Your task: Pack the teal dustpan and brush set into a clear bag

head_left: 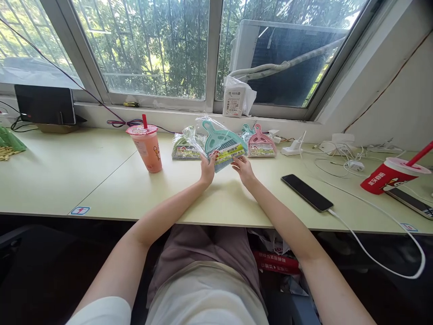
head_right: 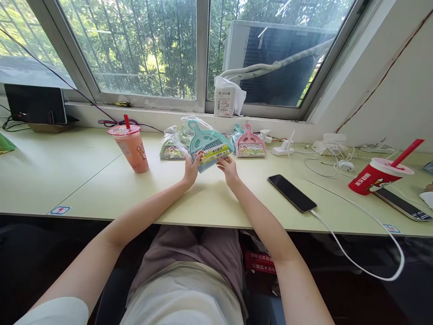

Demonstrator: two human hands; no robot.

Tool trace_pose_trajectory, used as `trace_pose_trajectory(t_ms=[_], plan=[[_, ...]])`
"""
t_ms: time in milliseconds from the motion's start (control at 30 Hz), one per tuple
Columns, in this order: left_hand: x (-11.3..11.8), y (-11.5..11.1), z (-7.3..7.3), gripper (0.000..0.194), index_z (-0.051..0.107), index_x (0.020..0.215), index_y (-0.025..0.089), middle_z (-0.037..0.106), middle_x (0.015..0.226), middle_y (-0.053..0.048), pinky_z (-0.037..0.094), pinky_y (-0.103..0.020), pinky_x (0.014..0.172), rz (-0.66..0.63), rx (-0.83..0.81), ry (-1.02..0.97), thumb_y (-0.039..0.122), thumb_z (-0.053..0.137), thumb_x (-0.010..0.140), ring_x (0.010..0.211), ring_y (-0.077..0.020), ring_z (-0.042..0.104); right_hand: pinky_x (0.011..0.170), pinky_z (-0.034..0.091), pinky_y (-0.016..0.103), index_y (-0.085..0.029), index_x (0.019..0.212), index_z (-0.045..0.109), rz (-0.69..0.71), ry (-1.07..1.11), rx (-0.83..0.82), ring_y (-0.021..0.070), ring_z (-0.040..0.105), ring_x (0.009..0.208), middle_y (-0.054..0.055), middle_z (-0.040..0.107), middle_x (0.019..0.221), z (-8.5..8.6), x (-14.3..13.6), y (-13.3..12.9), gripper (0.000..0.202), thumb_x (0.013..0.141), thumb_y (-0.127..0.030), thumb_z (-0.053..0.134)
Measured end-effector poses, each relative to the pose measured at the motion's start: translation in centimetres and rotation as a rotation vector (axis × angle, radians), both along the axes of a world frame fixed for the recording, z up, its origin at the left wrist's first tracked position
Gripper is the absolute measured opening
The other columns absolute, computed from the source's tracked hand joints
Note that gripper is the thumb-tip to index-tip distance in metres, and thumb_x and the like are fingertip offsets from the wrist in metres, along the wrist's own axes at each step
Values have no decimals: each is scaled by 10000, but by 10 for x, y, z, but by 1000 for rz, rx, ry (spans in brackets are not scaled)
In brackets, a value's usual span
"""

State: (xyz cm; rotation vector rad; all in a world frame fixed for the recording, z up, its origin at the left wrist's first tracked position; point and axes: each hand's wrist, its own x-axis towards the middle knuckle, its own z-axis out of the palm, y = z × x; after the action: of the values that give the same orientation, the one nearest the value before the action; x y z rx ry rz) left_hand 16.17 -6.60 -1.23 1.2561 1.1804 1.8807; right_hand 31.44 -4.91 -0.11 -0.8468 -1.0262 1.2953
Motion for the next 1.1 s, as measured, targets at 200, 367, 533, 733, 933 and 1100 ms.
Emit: trace_pose_trajectory(t_ms=[200,367,533,733,933,1100], plan=[[4,-8,7,595,412,1399,203,614,1304,-128,398,-399,1117,-88,20,66,374,649,881,1314,-276,524,832,586,324,-231,835,605,-17,118,39,158,691,843,-17,714,872,5,7,4,323,636,-301,849],[3,-8,6,578,446,1370,209,619,1295,-131,413,-398,1093,-83,33,96,395,666,870,1293,-280,536,853,622,382,-246,899,607,25,173,89,216,708,994,7,733,951,10,4,1,340,676,-368,834],[3,-6,0,667,457,1368,193,652,1202,-132,519,-408,938,-164,19,191,468,711,816,1049,-265,647,900,611,398,-241,927,611,-39,204,125,238,682,1085,24,731,988,8,6,3,422,617,-344,879],[5,-9,2,809,519,1336,204,654,1234,-139,541,-413,878,-666,-84,301,424,862,637,989,-249,661,951,586,440,-226,892,620,-170,192,130,259,656,1146,48,732,1036,12,21,13,397,614,-344,879],[-9,-11,14,712,688,1143,229,703,1192,-113,496,-503,1011,-781,-156,350,325,933,481,1121,-306,652,939,586,418,-222,877,625,-137,191,147,252,667,1106,39,730,1004,17,19,10,385,608,-325,881],[-6,-14,22,717,638,1243,180,675,1276,-154,465,-505,1058,-808,-96,94,501,857,640,1235,-346,603,903,593,411,-219,858,616,-105,207,104,249,680,1046,32,731,971,15,8,3,428,556,-301,908]])
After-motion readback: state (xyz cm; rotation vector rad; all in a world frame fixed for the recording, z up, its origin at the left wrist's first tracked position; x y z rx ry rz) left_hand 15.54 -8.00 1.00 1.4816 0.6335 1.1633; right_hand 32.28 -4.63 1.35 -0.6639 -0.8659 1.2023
